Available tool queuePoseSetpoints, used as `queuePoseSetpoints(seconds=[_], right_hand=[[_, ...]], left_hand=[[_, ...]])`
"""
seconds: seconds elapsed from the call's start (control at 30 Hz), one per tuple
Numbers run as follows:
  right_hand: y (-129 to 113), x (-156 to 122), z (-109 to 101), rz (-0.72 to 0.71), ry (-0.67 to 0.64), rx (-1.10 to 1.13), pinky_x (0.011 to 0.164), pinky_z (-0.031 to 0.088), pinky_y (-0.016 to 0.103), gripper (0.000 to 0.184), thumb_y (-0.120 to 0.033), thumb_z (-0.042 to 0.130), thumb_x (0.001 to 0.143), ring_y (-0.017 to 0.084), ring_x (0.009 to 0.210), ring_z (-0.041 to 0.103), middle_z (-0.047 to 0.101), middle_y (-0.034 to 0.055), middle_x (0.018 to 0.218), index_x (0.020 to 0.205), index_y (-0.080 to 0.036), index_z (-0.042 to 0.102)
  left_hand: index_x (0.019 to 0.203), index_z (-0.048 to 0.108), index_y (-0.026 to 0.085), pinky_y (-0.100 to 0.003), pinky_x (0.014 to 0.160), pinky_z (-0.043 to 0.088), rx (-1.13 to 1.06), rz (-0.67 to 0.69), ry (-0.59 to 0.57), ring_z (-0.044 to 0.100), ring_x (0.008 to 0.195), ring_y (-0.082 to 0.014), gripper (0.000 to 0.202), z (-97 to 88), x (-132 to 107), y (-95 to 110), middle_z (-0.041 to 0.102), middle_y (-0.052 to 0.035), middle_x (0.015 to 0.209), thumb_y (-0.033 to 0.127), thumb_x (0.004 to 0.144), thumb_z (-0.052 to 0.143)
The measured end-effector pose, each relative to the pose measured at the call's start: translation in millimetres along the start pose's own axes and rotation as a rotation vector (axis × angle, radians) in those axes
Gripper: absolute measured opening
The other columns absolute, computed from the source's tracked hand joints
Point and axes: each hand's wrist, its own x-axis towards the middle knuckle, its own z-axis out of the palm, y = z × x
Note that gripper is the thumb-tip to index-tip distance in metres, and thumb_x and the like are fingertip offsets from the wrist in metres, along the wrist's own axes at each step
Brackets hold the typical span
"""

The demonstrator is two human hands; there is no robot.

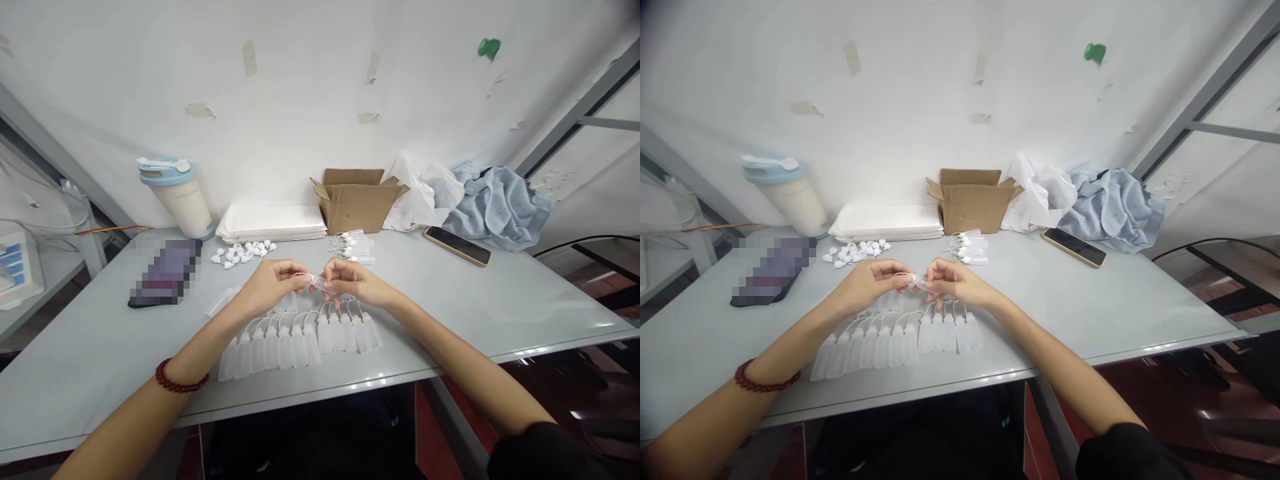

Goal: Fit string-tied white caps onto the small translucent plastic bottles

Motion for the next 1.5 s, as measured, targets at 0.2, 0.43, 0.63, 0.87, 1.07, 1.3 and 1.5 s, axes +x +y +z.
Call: queuePoseSetpoints(seconds=[0.2, 0.43, 0.63, 0.87, 1.07, 1.3, 1.5], right_hand=[[0.1, -0.6, -0.9, 0.006, 0.039, 0.012, 0.048, 0.045, 0.021, 0.023, -0.031, 0.063, 0.084, 0.007, 0.049, 0.052, 0.063, -0.0033, 0.069, 0.081, -0.02, 0.043], [1.9, -0.5, -0.4, 0.048, 0.037, 0.007, 0.045, 0.04, 0.021, 0.026, -0.035, 0.061, 0.084, 0.005, 0.046, 0.046, 0.067, -0.0001, 0.081, 0.085, -0.021, 0.039], [-0.2, -1.3, 3.1, 0.077, 0.036, 0.053, 0.039, 0.034, 0.019, 0.031, -0.035, 0.061, 0.083, 0.007, 0.046, 0.041, 0.06, -0.0041, 0.068, 0.088, -0.024, 0.033], [-0.8, -1.1, 3.6, 0.09, 0.006, 0.06, 0.037, 0.034, 0.018, 0.031, -0.037, 0.059, 0.085, 0.007, 0.044, 0.041, 0.062, -0.0037, 0.068, 0.088, -0.025, 0.03], [-0.9, -0.3, 3.8, 0.068, 0.092, -0.04, 0.044, 0.043, 0.021, 0.034, -0.036, 0.065, 0.08, 0.007, 0.047, 0.047, 0.06, -0.0041, 0.072, 0.098, -0.022, 0.04], [1.9, 0.8, 1.6, 0.013, 0.25, -0.242, 0.048, 0.039, 0.022, 0.025, -0.039, 0.057, 0.085, 0.007, 0.048, 0.047, 0.062, -0.0004, 0.07, 0.093, -0.015, 0.056], [1.8, -0.3, 1.6, 0.023, 0.256, -0.223, 0.049, 0.037, 0.023, 0.027, -0.042, 0.056, 0.085, 0.008, 0.047, 0.047, 0.06, -0.0014, 0.064, 0.09, -0.015, 0.057]], left_hand=[[0.087, 0.069, 0.019, -0.034, 0.082, 0.052, 0.024, 0.068, 0.03, 0.067, 0.092, -0.0232, 0.018, 1.4, -2.0, -2.3, 0.073, -0.0047, 0.091, 0.032, 0.074, 0.067], [0.085, 0.071, 0.018, -0.031, 0.068, 0.053, 0.047, 0.004, -0.059, 0.065, 0.072, -0.0198, 0.028, 2.7, -2.7, -1.9, 0.073, -0.0052, 0.082, 0.043, 0.08, 0.06], [0.083, 0.071, 0.02, -0.027, 0.062, 0.05, 0.059, 0.012, -0.106, 0.061, 0.065, -0.0169, 0.021, 5.0, -5.4, 2.6, 0.072, -0.0024, 0.076, 0.037, 0.079, 0.06], [0.086, 0.068, 0.018, -0.027, 0.066, 0.048, 0.026, 0.062, -0.118, 0.063, 0.076, -0.0189, 0.019, 8.4, -6.7, 2.5, 0.071, -0.0036, 0.079, 0.035, 0.078, 0.061], [0.08, 0.067, 0.017, -0.026, 0.059, 0.047, 0.027, -0.042, -0.009, 0.06, 0.06, -0.0154, 0.021, 8.7, -3.6, 0.6, 0.066, -0.0009, 0.065, 0.037, 0.077, 0.063], [0.084, 0.07, 0.016, -0.029, 0.065, 0.048, 0.025, 0.044, 0.101, 0.06, 0.064, -0.0155, 0.024, 10.4, -1.4, -6.6, 0.068, -0.0032, 0.075, 0.037, 0.075, 0.064], [0.078, 0.071, 0.017, -0.028, 0.068, 0.047, 0.12, 0.177, 0.199, 0.061, 0.075, -0.0179, 0.019, 13.7, -4.3, -6.2, 0.07, -0.0039, 0.081, 0.035, 0.074, 0.066]])
